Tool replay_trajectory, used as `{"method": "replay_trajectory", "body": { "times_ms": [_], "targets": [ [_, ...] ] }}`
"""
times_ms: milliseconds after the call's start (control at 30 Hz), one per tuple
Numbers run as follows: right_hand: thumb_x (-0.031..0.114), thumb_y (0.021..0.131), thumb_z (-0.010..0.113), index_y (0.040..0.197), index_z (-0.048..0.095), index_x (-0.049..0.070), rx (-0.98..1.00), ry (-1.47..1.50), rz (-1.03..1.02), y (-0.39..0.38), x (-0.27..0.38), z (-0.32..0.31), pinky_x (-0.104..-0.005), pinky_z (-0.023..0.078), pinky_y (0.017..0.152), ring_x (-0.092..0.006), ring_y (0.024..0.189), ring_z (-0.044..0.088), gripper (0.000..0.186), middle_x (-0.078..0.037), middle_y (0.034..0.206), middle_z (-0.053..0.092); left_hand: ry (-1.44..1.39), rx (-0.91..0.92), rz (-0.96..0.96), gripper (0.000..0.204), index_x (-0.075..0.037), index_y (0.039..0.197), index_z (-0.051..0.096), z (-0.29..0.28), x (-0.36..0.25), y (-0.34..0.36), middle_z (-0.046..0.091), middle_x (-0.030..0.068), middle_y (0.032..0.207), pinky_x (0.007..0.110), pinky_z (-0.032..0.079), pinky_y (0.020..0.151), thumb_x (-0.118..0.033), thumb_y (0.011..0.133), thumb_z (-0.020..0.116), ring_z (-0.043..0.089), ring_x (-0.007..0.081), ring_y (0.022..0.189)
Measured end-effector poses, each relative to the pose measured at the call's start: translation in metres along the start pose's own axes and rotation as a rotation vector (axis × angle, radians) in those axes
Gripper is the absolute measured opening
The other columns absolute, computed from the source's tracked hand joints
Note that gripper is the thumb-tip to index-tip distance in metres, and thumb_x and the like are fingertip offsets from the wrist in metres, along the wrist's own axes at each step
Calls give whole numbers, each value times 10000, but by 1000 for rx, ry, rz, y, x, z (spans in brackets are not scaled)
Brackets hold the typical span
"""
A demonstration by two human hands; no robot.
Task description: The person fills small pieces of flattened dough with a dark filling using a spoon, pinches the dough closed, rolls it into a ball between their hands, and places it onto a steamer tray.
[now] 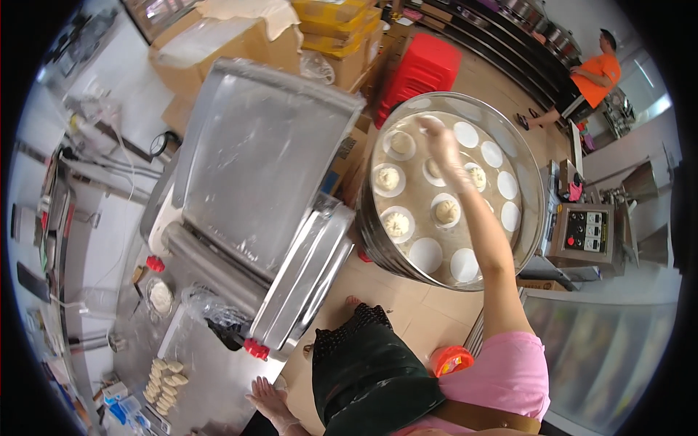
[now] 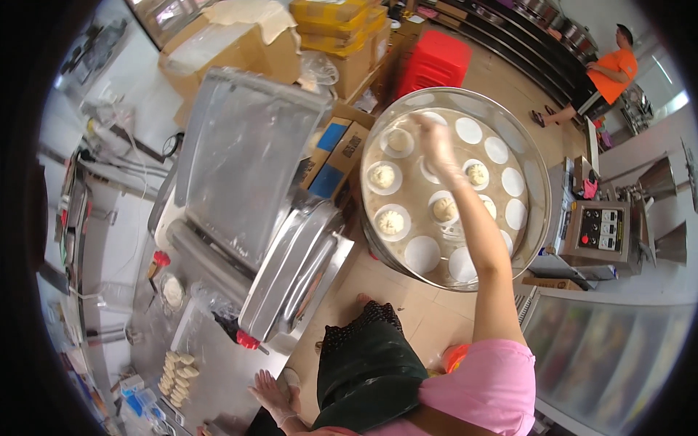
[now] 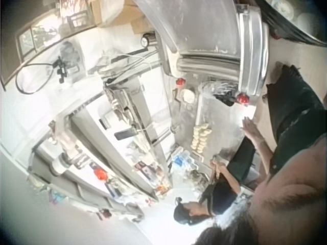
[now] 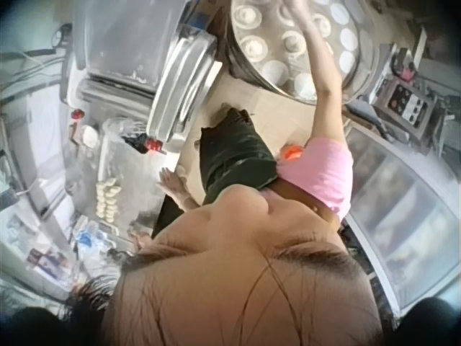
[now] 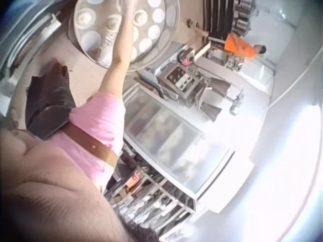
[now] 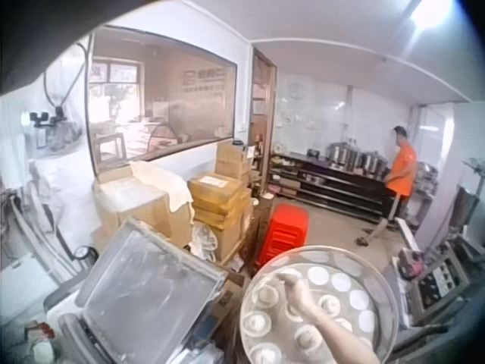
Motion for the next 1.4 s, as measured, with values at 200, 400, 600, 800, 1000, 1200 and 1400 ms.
{"method": "replay_trajectory", "body": {
  "times_ms": [200, 400, 600, 800, 1000, 1200, 1400],
  "targets": [
    [77, 911, 617, 1169, 624, -9, -302, 186, -126, -94, 160, -72, -272, 482, 867, -161, 964, 626, 273, -90, 1055, 665, -130, -43, 56, 705, -8, 1475, 302, -57, -8, -3, 312, 191, 1534, 420, 179, 1198, -540, 1022, 207, 299, 307, 1424],
    [162, 774, 718, 699, 569, 17, 334, 825, -443, -292, 266, 24, -358, 403, 603, -227, 648, 499, 222, -79, 672, 532, -255, 56, 130, 694, 30, 1423, 361, -24, -52, 24, 439, 211, 1436, 411, 292, 1155, -524, 1006, 379, 429, 304, 1332],
    [35, 777, 770, 1136, 616, 39, 1216, 641, -346, -494, 394, 305, -311, 508, 789, -193, 859, 641, 391, -95, 963, 667, -248, -11, 134, 520, -3, 1314, 477, -100, -107, 50, 579, 131, 1236, 341, 441, 982, -360, 957, 601, 571, 204, 1118],
    [-13, 685, 779, 1398, 449, 124, 1237, 218, -999, -588, 504, 498, -388, 480, 961, -325, 1159, 536, 797, -137, 1365, 484, -196, 25, 82, 518, -25, 1319, 489, -177, -156, 78, 579, 104, 1232, 329, 441, 959, -356, 945, 628, 581, 193, 1082],
    [6, 641, 782, 1403, 443, 155, 1359, -123, -1448, -624, 514, 612, -356, 505, 918, -294, 1173, 537, 847, -68, 1384, 483, -249, 23, 15, 478, -22, 1291, 518, -234, -169, 89, 563, 103, 1254, 341, 433, 977, -340, 949, 624, 572, 195, 1106],
    [-7, 708, 678, 1153, 591, 78, 1374, 70, -1151, -623, 507, 600, -423, 530, 797, -317, 1001, 601, 462, -104, 1074, 602, -291, 14, -12, 422, -3, 1269, 533, -249, -174, 101, 583, 106, 1225, 325, 435, 975, -283, 961, 600, 575, 189, 1103],
    [131, 733, 743, 1213, 577, 113, 1185, -110, -1213, -643, 420, 495, -387, 537, 746, -306, 897, 638, 508, -123, 1088, 597, -184, 63, 13, 403, 12, 1297, 508, -231, -168, 121, 602, 91, 1201, 329, 445, 961, -213, 970, 578, 571, 178, 1094]
  ]
}}
Point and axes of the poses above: each hand's wrist, its own y-axis towards the middle knuckle, its own z-axis out of the palm, x = y × z, the point moved 4 cm from there along y, towards the middle knuckle
